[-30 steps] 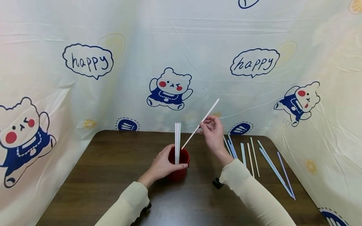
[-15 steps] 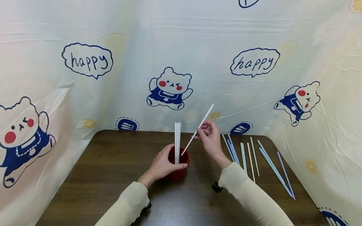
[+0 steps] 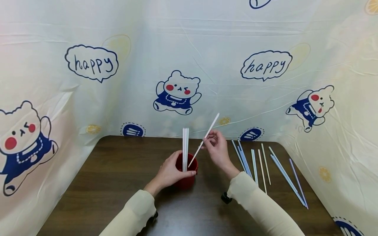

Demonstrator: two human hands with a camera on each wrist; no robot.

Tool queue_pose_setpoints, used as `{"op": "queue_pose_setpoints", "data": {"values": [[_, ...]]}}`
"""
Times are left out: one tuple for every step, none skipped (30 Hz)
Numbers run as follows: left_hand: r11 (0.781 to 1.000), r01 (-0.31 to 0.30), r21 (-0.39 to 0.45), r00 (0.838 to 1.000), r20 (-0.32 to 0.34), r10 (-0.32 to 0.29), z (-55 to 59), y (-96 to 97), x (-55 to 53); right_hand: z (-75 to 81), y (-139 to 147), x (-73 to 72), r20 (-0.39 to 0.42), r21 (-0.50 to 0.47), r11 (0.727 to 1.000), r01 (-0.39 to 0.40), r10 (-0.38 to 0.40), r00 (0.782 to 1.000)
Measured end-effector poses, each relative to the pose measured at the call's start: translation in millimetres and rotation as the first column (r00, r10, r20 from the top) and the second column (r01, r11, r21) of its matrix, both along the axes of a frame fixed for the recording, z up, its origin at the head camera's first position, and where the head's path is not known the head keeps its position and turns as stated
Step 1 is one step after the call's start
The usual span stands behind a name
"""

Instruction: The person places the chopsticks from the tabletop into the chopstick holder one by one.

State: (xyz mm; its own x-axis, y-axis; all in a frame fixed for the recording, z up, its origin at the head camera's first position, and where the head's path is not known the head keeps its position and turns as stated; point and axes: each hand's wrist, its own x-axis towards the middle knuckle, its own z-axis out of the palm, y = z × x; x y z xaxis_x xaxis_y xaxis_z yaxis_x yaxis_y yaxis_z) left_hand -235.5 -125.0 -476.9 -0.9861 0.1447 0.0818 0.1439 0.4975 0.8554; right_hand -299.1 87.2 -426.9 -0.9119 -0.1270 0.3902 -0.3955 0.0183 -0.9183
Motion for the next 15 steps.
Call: {"op": "queue_pose_setpoints", "data": {"values": [[1.000,-0.001,-0.002,1.000,0.002,0.001,0.1,-0.2,-0.1,-1.7,-1.3,0.6,-0.015,0.030,1.000,-0.005,0.005,1.000],[1.000,0.000,-0.002,1.000,0.004,0.000,0.1,-0.5,-0.2,-3.4,-2.8,1.4,-0.031,0.066,0.998,-0.005,0.007,0.999],[1.000,-0.001,-0.006,1.000,0.001,0.001,0.2,-0.5,-0.2,-5.2,-4.2,2.5,-0.046,0.101,0.995,-0.005,0.009,0.999],[1.000,0.000,-0.007,1.000,-0.005,0.000,0.2,-0.6,-0.1,-7.5,-5.6,2.9,-0.059,0.131,0.991,-0.006,0.014,0.998],[1.000,-0.002,-0.009,1.000,-0.004,0.002,0.2,-0.4,-0.2,-9.9,-7.1,3.6,-0.072,0.165,0.986,-0.004,0.016,0.997],[1.000,-0.001,-0.011,1.000,-0.011,0.001,0.0,-0.4,-0.1,-12.4,-8.3,4.2,-0.087,0.202,0.979,0.000,0.018,0.996],[1.000,-0.002,-0.012,1.000,-0.011,0.002,0.0,-0.2,-0.1,-14.8,-9.5,4.9,-0.103,0.237,0.971,0.006,0.019,0.995],[1.000,-0.002,-0.010,1.000,-0.015,0.002,-0.1,0.1,-0.1,-17.1,-10.6,5.5,-0.115,0.266,0.964,0.003,0.029,0.993],[1.000,-0.003,-0.011,1.000,-0.020,0.003,0.1,0.4,0.1,-19.4,-11.6,6.2,-0.121,0.289,0.957,-0.007,0.044,0.992],[1.000,-0.003,-0.009,1.000,-0.023,0.003,0.1,0.6,0.2,-21.5,-12.7,7.0,-0.123,0.317,0.948,-0.016,0.058,0.991],[1.000,-0.005,-0.009,1.000,-0.023,0.005,0.4,0.9,0.4,-23.4,-13.5,7.8,-0.123,0.344,0.938,-0.027,0.074,0.990],[1.000,-0.006,-0.008,1.000,-0.028,0.006,0.6,1.1,0.6,-25.4,-14.3,8.4,-0.120,0.370,0.928,-0.046,0.097,0.988],[1.000,-0.008,-0.008,1.000,-0.028,0.008,1.0,1.3,0.7,-27.7,-15.1,8.5,-0.110,0.392,0.918,-0.066,0.118,0.987],[1.000,-0.010,-0.007,0.999,-0.031,0.010,1.1,1.4,0.7,-29.2,-15.8,9.0,-0.092,0.407,0.909,-0.093,0.142,0.986],[1.000,-0.012,-0.012,0.999,-0.032,0.012,1.6,1.4,1.0,-30.8,-16.4,9.3,-0.074,0.424,0.899,-0.112,0.158,0.985]]}}
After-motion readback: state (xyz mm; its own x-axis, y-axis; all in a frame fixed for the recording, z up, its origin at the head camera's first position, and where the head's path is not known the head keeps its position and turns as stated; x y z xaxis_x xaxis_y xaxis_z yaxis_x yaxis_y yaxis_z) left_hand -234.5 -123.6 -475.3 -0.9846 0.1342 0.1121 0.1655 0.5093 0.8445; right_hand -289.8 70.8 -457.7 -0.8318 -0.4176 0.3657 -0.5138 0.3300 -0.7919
